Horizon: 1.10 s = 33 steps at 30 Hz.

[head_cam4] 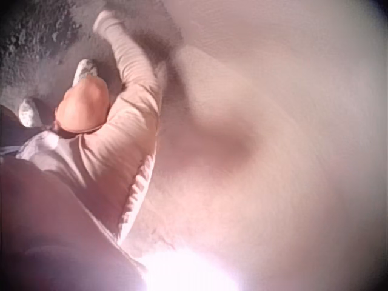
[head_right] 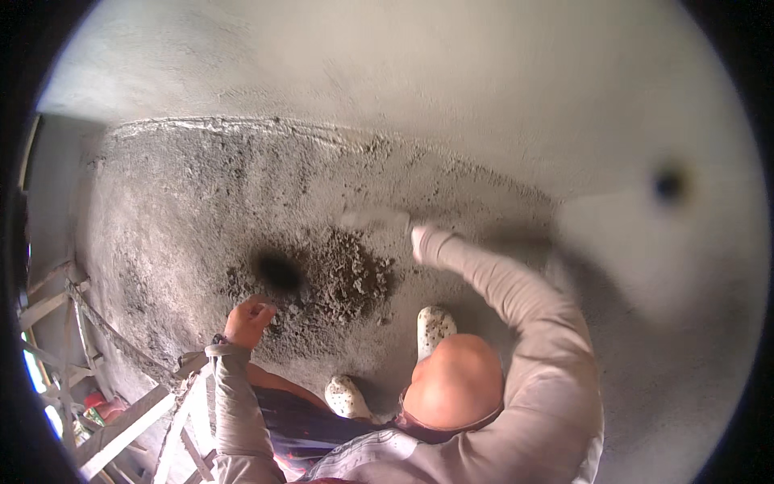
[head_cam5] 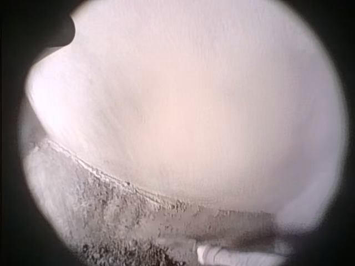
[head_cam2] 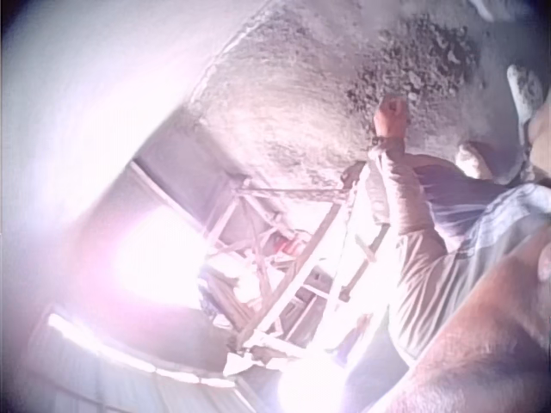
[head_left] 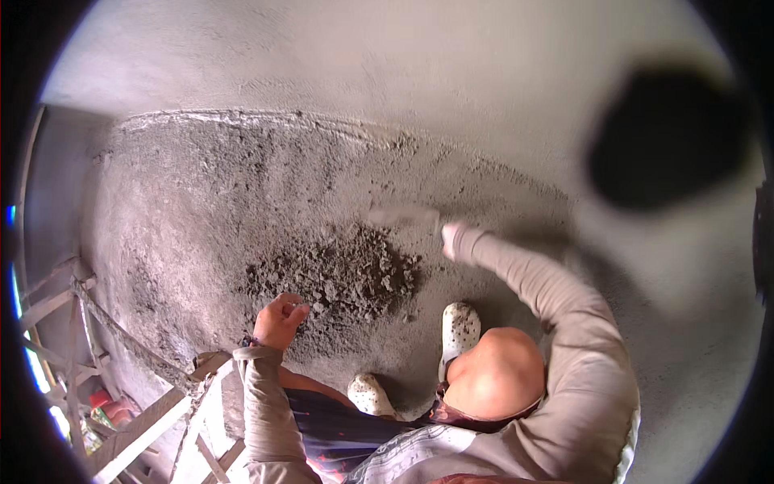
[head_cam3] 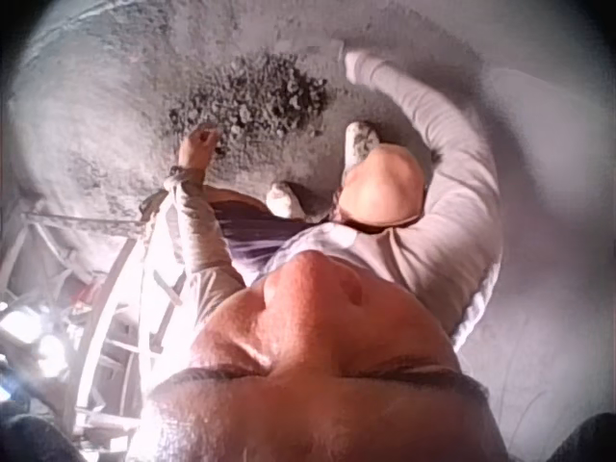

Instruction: Applying and smoothing mortar onto a wall using a trowel.

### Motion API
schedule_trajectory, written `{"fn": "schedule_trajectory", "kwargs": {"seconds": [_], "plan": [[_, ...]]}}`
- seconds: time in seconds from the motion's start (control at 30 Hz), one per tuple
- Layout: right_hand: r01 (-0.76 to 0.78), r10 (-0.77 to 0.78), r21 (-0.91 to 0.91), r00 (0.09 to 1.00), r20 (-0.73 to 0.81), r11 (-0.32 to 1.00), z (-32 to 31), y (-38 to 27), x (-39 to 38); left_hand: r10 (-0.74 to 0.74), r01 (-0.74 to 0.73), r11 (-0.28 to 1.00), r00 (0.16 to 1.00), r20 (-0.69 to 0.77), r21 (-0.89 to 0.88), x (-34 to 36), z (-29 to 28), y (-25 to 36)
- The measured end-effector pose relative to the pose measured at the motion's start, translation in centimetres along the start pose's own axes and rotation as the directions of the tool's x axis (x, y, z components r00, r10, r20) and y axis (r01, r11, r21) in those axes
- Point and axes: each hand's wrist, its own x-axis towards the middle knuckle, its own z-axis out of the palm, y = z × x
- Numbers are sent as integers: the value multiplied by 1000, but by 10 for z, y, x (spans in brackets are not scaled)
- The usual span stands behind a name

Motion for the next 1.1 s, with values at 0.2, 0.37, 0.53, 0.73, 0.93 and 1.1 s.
{"fn": "schedule_trajectory", "kwargs": {"seconds": [0.2,0.37,0.53,0.73,0.93,1.1], "plan": [[-84,235,319,849,-474,944,-79,-51,-85,335,-334,926,942,23,178,8,15,-14],[-42,334,427,694,-638,903,-58,-49,1,293,-295,947,956,32,127,12,24,-44],[-269,460,477,818,-345,837,-47,-49,19,346,-340,933,937,-34,120,4,17,-43],[-256,456,414,728,-512,873,-87,5,-13,83,-84,993,996,-18,-77,-39,-11,1],[-395,552,413,736,-392,820,-117,51,26,55,-54,998,998,-36,28,-43,-12,6],[-347,530,457,761,-373,819,-99,65,69,31,-30,999,999,-27,31,-46,-14,11]]}}
